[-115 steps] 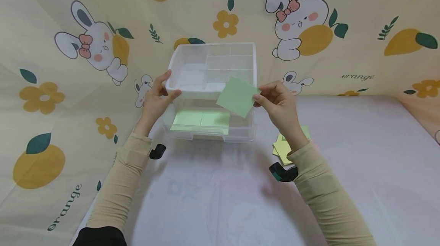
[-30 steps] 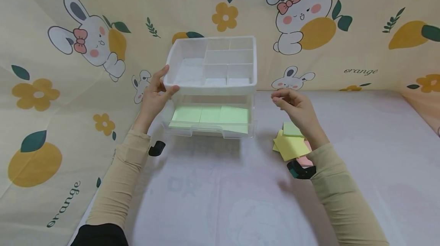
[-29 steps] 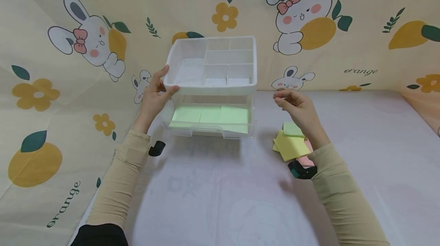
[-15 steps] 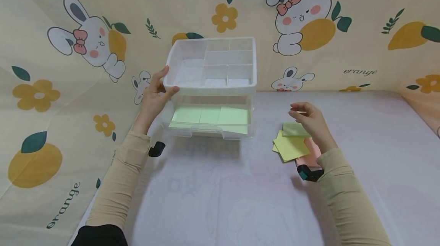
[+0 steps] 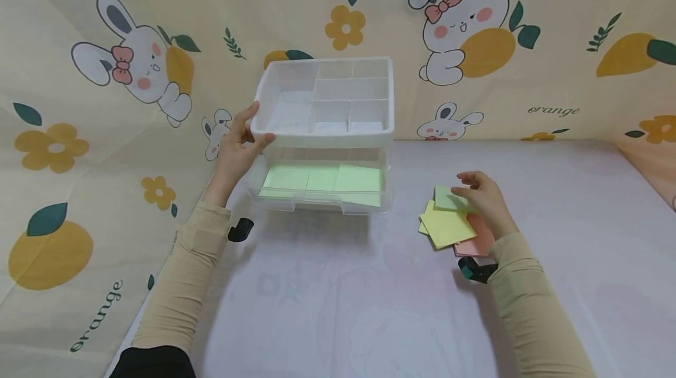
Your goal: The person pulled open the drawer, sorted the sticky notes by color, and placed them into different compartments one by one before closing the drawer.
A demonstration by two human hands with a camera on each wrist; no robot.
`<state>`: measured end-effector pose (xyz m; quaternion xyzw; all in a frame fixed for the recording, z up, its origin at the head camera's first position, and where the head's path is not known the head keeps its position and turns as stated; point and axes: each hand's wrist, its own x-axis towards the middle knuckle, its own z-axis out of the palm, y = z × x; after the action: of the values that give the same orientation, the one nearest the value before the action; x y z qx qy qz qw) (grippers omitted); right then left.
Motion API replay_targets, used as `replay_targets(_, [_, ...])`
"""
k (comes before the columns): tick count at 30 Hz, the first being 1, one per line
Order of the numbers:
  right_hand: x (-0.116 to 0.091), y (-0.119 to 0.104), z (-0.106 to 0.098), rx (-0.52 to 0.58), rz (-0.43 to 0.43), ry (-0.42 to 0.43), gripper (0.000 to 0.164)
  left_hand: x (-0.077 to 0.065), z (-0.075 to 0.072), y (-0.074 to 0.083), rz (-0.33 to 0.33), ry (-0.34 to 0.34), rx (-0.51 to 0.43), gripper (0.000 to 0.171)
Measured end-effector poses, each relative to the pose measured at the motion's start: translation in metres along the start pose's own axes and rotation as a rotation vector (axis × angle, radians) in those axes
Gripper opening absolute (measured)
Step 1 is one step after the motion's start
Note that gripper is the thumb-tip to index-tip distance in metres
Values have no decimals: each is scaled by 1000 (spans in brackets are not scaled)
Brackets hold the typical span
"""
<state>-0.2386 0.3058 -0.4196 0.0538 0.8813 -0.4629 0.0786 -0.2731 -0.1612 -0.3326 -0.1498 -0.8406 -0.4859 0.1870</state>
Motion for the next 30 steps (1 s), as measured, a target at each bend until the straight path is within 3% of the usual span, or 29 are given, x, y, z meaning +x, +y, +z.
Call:
replay_targets(7, [5,7,-4,-78,108,-63,79,-1,0,0,5,1,0,67])
replay_targets(11, [3,11,-6,-82,118,-69,85,-1,0,0,9,0,-1,67])
replay_targets(20, [-4,13,-9,-58,95,118,67,0,-1,-1,-13,-7,7,69])
replay_targets(30, [-4,14,-17,-43,103,142,72,0,-1,0,-4,-4,6,70])
